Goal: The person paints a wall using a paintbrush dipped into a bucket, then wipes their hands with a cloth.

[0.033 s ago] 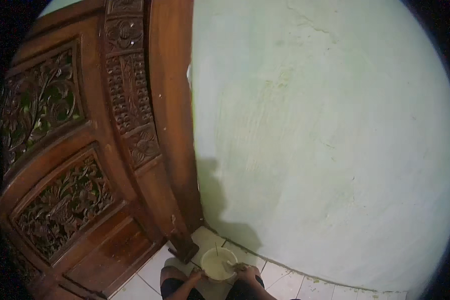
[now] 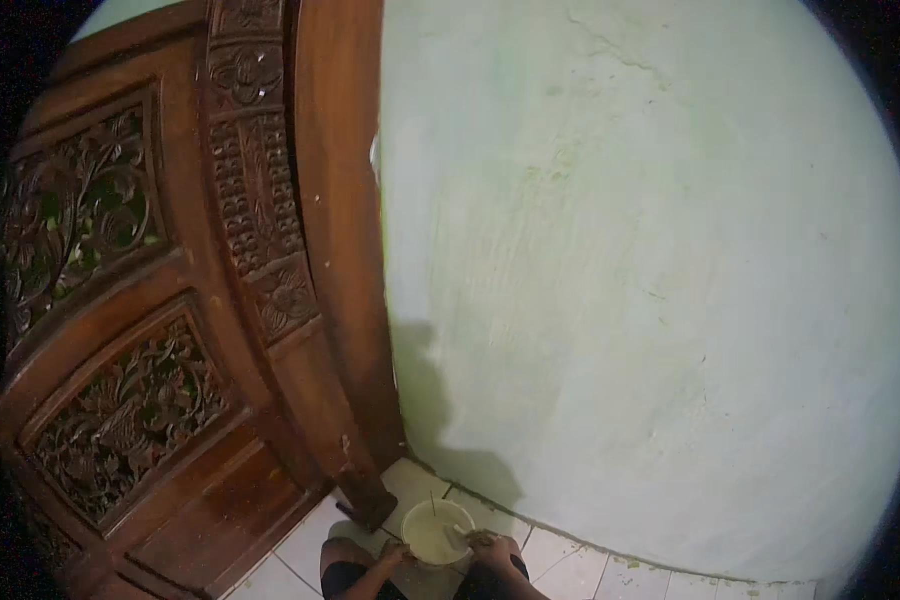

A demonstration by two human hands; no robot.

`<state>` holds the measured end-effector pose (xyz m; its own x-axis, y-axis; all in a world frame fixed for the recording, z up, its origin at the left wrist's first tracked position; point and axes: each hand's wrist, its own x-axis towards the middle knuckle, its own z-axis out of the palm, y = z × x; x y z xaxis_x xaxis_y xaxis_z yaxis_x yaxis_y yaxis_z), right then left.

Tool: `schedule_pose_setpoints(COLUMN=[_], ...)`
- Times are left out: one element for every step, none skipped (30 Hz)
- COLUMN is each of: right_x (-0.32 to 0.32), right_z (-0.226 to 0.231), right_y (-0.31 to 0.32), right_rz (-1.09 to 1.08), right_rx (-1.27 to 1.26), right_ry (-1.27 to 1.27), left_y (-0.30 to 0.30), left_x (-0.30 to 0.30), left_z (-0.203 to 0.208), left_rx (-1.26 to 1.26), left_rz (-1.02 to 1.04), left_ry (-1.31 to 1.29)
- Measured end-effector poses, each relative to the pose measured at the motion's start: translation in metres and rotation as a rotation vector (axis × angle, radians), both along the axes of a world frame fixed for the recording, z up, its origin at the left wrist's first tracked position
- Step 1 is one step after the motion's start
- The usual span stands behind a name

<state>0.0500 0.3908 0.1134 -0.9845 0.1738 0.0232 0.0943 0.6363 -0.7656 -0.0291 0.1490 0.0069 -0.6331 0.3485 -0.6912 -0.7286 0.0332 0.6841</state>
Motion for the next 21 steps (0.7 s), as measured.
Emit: schedule_pose_setpoints(right_x=[-0.001,-0.005,-0.005,-0.006,-0.008,-0.009,-0.01,-0.009,-0.008,-0.009,-0.009,-0.011,-0.014,-0.015,-0.017,-0.02,-0.029,-0.032,-0.033,-0.031,-0.032], right_z=[-0.016,-0.012,-0.007,-0.001,0.004,0.009,0.013,0.019,0.031,0.037,0.035,0.03,0.027,0.022,0.018,0.013,-0.021,-0.032,-0.04,-0.046,-0.046], right_y=[0.007,0.001,-0.001,-0.003,-0.006,-0.008,-0.01,0.002,0.001,-0.004,-0.006,-0.005,-0.006,-0.004,-0.005,-0.007,0.001,0.002,0.005,0.01,0.012], right_rz=[0.057,0.074,0.125,0.165,0.16,0.096,0.035,-0.024,-0.055,-0.058,-0.052,-0.083,-0.117,-0.125,-0.198,-0.273,-0.3,-0.311,-0.304,-0.303,-0.319], right_rx=[0.073,0.058,0.027,0.0,-0.008,-0.05,-0.093,-0.091,-0.068,-0.045,-0.051,-0.109,-0.167,-0.173,-0.195,-0.217,-0.178,-0.188,-0.399,-0.607,-0.615], right_ry=[0.062,0.076,0.059,0.039,0.046,-0.004,-0.056,-0.053,-0.083,-0.116,-0.116,-0.084,-0.052,-0.059,-0.07,-0.083,0.002,-0.01,0.06,0.135,0.126], left_y=[0.007,-0.001,-0.005,-0.003,-0.002,0.003,0.005,0.028,0.033,0.031,0.031,0.032,0.032,0.036,0.034,0.032,0.031,0.025,0.022,0.022,0.017], left_x=[-0.007,-0.002,-0.001,-0.006,-0.009,-0.01,-0.01,-0.012,-0.009,-0.007,-0.01,-0.012,-0.011,-0.008,-0.008,-0.013,-0.02,-0.02,-0.018,-0.019,-0.016], left_z=[-0.022,-0.051,-0.07,-0.07,-0.067,-0.061,-0.055,-0.003,0.034,0.037,0.037,0.034,0.028,0.019,0.011,0.003,-0.002,-0.008,-0.001,0.025,0.041], left_rx=[-0.001,0.077,0.16,0.155,0.114,0.073,0.065,0.024,-0.03,-0.04,-0.057,-0.074,-0.081,-0.033,0.014,0.004,0.068,0.127,0.113,0.107,0.102], left_rz=[-0.009,0.102,0.195,0.184,0.194,0.202,0.197,0.18,0.205,0.216,0.202,0.187,0.188,0.235,0.292,0.294,0.247,0.202,0.183,0.085,0.0], left_ry=[0.018,0.07,0.12,0.127,0.057,-0.017,-0.015,-0.039,-0.057,-0.056,-0.053,-0.051,-0.053,-0.009,0.036,0.029,-0.083,-0.2,-0.214,-0.197,-0.175])
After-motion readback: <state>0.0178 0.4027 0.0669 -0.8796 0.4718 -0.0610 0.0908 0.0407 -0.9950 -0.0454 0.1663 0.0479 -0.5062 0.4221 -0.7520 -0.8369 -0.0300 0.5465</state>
